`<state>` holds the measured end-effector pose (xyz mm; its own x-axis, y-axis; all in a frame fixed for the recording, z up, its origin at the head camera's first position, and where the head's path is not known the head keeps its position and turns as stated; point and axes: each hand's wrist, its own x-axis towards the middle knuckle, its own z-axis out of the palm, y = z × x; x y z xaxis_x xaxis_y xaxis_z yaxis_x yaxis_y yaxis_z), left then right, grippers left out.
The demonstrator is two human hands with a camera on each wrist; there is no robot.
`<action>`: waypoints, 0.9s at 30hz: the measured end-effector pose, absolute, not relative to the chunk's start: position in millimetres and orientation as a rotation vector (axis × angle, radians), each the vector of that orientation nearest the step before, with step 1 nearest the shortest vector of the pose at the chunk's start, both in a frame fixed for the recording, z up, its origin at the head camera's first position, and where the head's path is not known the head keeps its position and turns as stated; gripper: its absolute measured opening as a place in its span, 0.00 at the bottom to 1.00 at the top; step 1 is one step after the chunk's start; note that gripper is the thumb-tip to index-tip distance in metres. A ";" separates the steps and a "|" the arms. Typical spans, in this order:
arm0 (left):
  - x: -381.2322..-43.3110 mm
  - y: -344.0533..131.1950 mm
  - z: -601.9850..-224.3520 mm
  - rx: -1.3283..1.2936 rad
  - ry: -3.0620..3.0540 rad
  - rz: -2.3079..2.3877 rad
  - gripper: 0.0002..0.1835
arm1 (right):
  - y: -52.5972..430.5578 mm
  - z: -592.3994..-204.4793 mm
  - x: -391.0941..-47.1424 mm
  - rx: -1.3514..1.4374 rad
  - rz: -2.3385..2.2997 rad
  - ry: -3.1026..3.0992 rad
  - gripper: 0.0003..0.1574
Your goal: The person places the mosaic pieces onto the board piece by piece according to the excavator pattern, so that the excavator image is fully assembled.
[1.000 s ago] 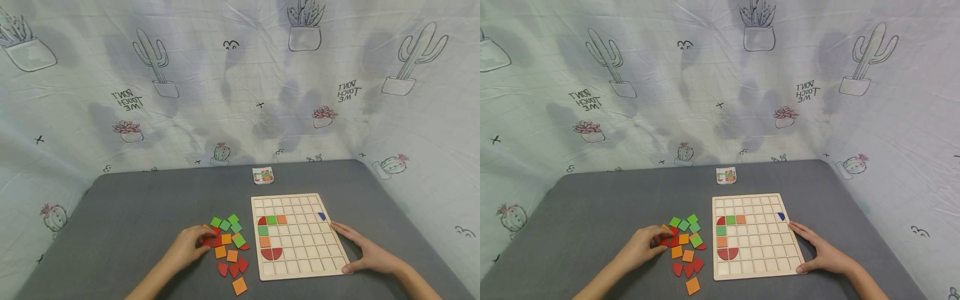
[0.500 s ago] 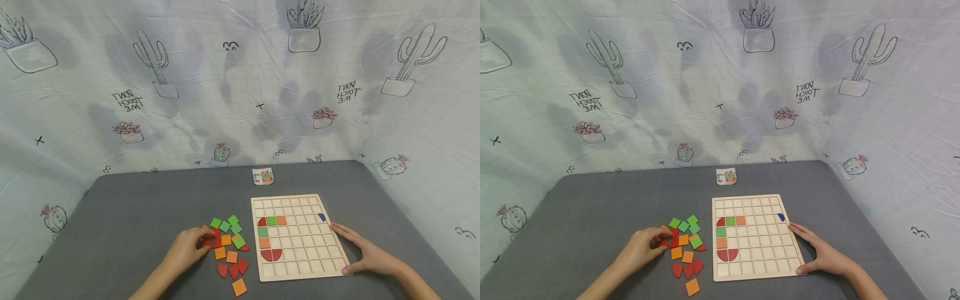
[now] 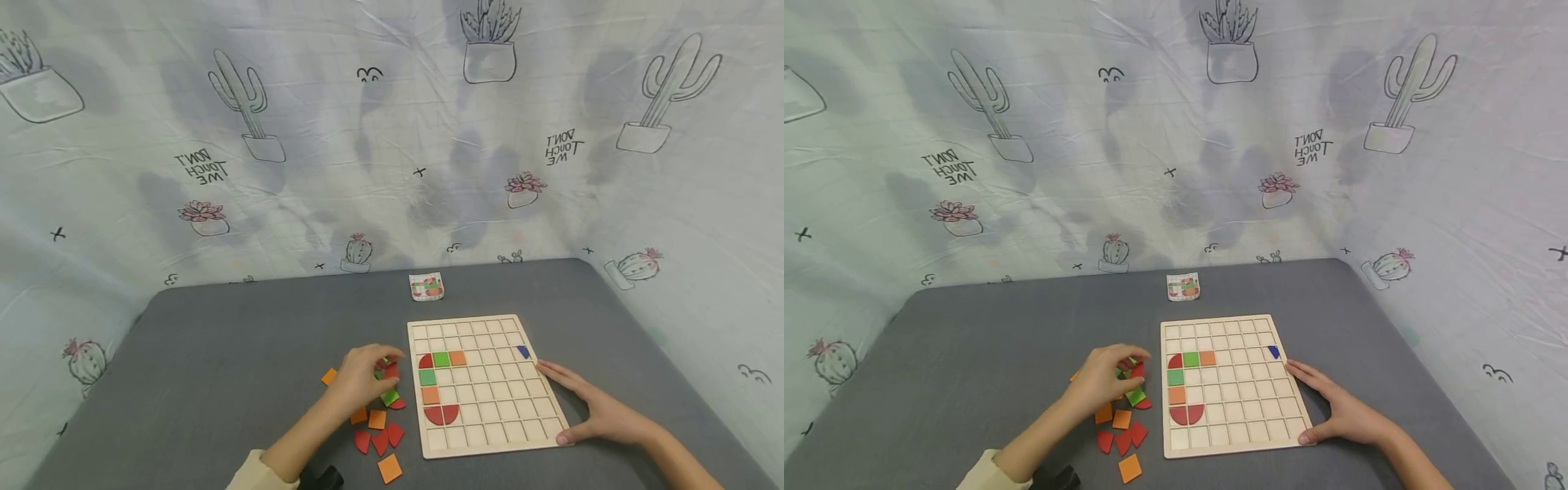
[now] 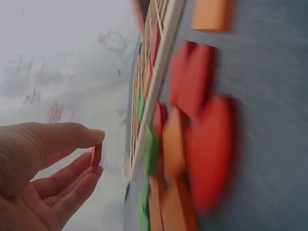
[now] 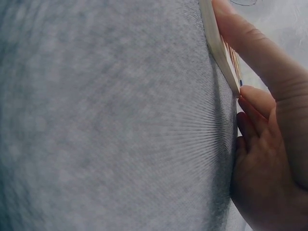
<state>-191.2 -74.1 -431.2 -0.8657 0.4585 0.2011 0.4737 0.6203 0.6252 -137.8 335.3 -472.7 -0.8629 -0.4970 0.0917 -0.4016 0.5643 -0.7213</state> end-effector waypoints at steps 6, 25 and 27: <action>-211.2 -33.5 -428.3 -0.915 -2.842 -1.163 0.15 | 334.4 -472.8 -137.5 -0.798 -1.192 2.655 0.64; -254.0 41.1 -430.3 -0.966 -2.904 -1.134 0.14 | 335.7 -471.0 -138.8 -0.799 -1.204 2.657 0.64; -256.1 45.0 -432.5 -0.958 -2.914 -1.100 0.14 | 335.4 -471.2 -138.8 -0.792 -1.209 2.655 0.64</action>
